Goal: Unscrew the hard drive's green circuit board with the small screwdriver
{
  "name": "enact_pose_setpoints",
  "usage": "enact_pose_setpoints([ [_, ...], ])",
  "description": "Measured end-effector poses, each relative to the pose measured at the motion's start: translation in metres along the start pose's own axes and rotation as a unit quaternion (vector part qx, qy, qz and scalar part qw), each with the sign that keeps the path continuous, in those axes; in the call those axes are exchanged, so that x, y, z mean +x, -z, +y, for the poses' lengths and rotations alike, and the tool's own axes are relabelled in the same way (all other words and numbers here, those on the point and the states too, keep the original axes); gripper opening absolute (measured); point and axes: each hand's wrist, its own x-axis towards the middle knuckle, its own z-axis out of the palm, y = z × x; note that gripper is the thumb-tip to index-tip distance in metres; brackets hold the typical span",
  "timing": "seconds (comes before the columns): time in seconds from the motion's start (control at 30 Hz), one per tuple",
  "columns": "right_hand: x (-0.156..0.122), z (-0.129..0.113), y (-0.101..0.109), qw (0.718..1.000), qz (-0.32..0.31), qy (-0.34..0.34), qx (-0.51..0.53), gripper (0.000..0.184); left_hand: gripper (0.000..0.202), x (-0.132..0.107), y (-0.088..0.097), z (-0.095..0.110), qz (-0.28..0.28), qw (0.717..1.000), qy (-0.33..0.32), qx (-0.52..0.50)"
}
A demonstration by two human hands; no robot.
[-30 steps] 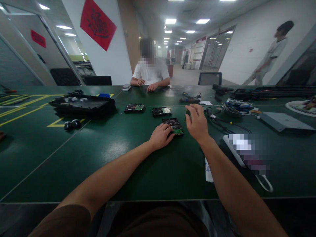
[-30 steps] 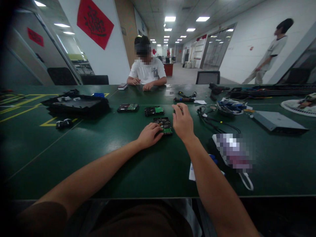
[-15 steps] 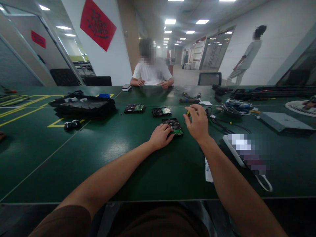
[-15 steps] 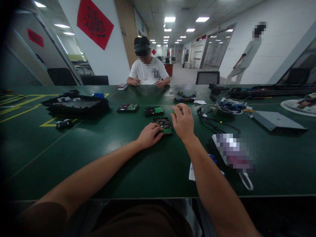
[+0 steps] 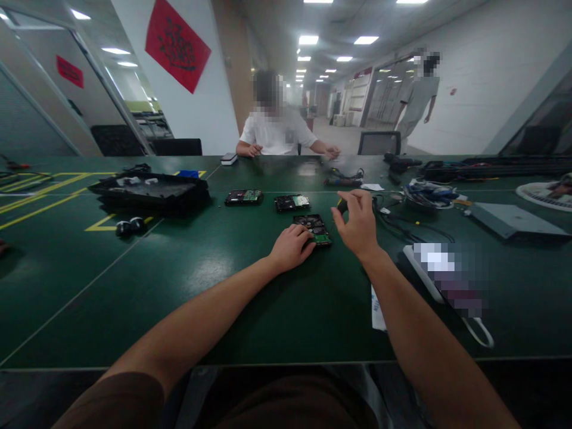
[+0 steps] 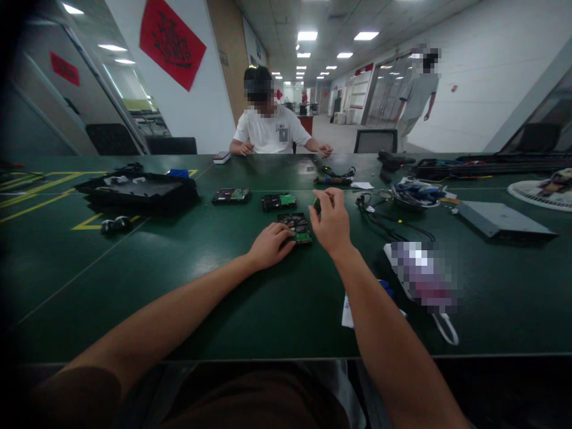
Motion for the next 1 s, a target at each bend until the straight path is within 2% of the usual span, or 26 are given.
enact_pose_setpoints([
  [0.13, 0.0003, 0.0013, -0.0021, 1.0, 0.015, -0.005, 0.018, 0.035, 0.028, -0.0003, 0.0007, 0.0004, 0.004, 1.0, -0.004, 0.0],
  [0.37, 0.0005, 0.0057, -0.007, 0.999, 0.016, 0.015, 0.036, 0.042, 0.03, -0.0008, -0.0013, -0.0003, 0.005, 1.0, -0.003, 0.002],
  [0.63, 0.0021, -0.0011, -0.0015, 0.998, 0.029, 0.02, 0.045, 0.033, 0.029, -0.001, -0.0017, -0.0009, 0.009, 1.0, -0.004, 0.004],
  [0.87, 0.001, 0.0016, -0.0028, 0.998, 0.029, -0.003, 0.052, 0.027, 0.03, -0.0007, -0.0019, -0.0015, -0.001, 1.0, 0.002, 0.005],
  [1.0, 0.0005, 0.0002, -0.0025, 0.998, 0.033, -0.009, 0.051, 0.029, 0.029, -0.0008, -0.0019, -0.0009, 0.002, 1.0, 0.002, 0.005],
])
